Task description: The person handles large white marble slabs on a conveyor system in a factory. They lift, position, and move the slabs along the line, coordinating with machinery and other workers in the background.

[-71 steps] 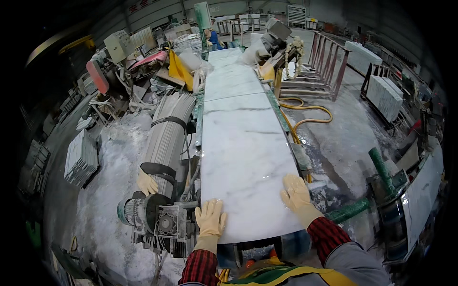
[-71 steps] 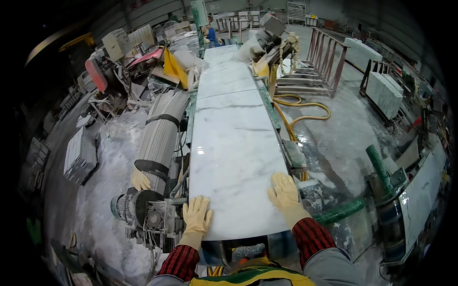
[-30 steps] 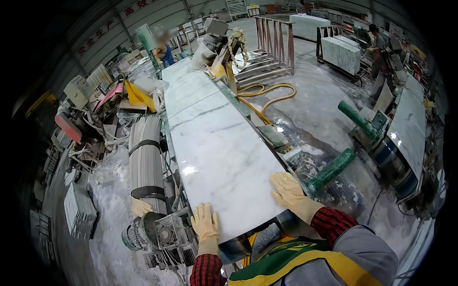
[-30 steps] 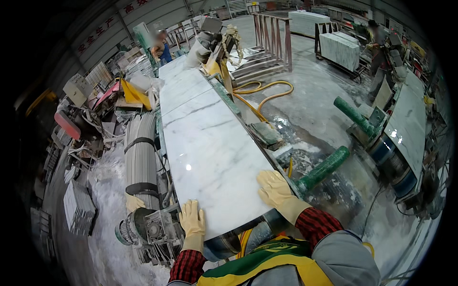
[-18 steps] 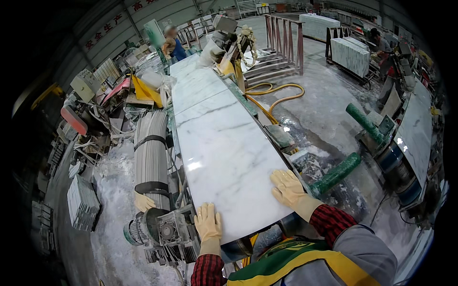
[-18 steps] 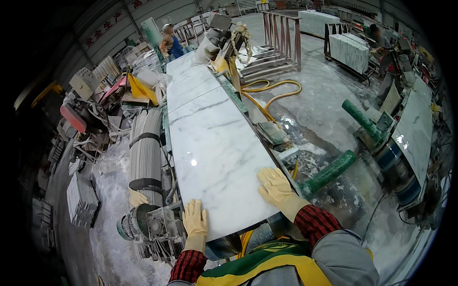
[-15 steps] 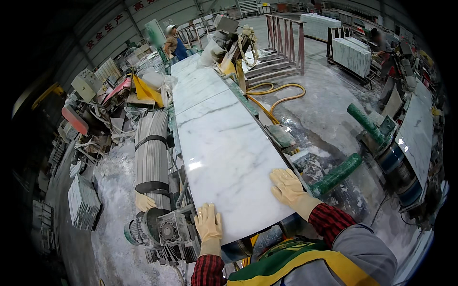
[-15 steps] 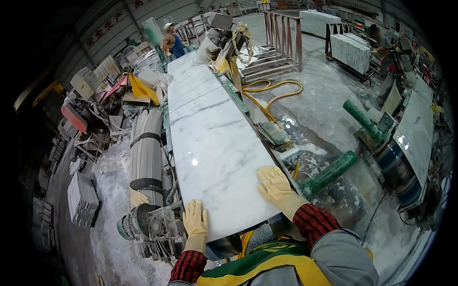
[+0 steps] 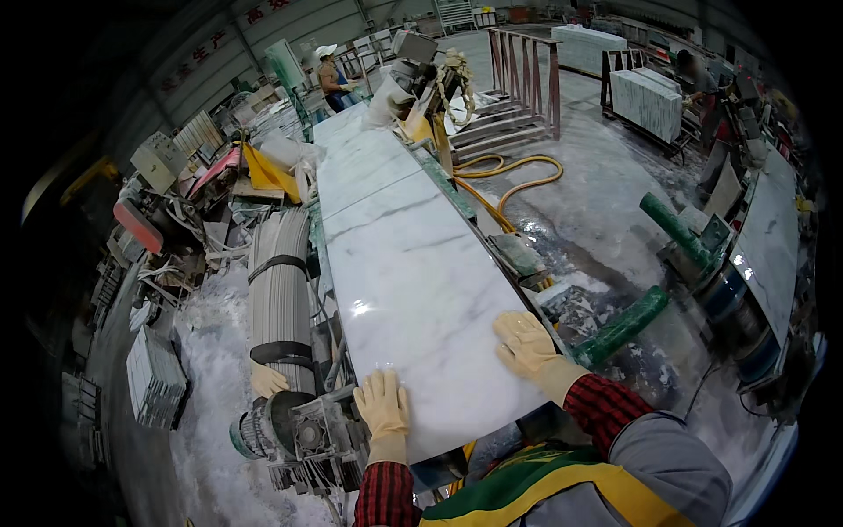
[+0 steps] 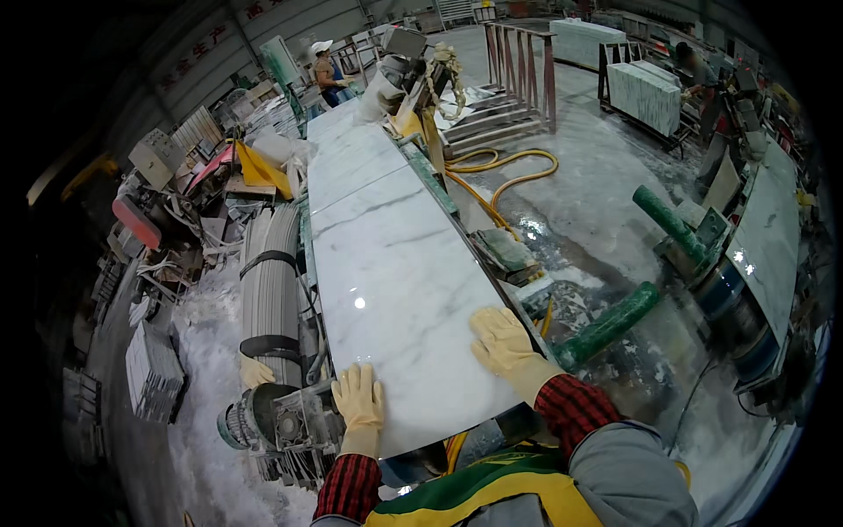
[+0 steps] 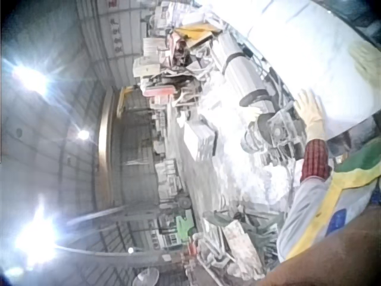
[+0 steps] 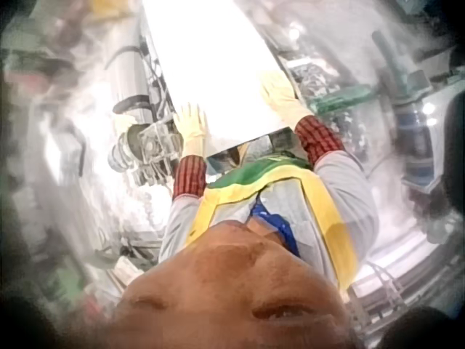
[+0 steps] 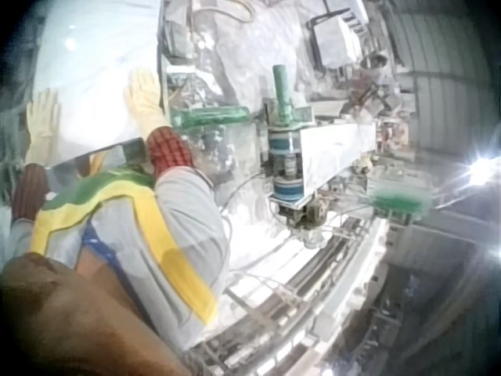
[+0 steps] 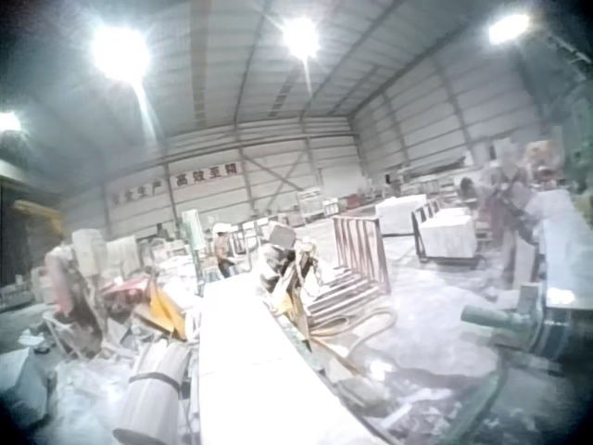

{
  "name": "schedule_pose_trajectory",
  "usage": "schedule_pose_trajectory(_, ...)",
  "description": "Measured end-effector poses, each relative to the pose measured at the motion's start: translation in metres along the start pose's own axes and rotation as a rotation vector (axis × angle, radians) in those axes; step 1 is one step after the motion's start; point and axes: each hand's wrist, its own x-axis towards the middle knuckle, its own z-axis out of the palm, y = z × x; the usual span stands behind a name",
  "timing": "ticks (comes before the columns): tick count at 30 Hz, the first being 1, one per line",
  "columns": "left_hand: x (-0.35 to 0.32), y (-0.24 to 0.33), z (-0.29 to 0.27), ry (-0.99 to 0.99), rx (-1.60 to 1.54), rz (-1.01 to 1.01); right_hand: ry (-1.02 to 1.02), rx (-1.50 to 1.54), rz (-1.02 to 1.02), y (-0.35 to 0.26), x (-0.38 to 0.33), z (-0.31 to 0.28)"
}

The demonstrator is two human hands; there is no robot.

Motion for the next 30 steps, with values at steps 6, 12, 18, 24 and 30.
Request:
schedule_pose_trajectory(6,0.027,-0.007,0.021,-0.046,-0.026,-0.018,0.113,-0.054,-0.039,0.002,-0.003,0.004)
schedule_pose_trajectory(12,0.039,-0.011,0.023,-0.111,-0.080,-0.057,0.085,-0.059,-0.018,0.001,-0.002,0.001)
schedule_pose_trajectory(18,0.033,-0.018,0.032,-0.040,-0.080,-0.054,0.144,-0.056,-0.063,-0.003,0.000,0.001)
schedule_pose_trajectory(24,0.038,-0.012,0.021,-0.031,-0.146,-0.012,0.147,0.000,-0.051,0.006,0.003,0.007)
schedule_pose_trajectory(30,0.026,-0.018,0.027,0.000,-0.143,-0.025,0.219,-0.020,-0.074,-0.006,0.000,-0.005)
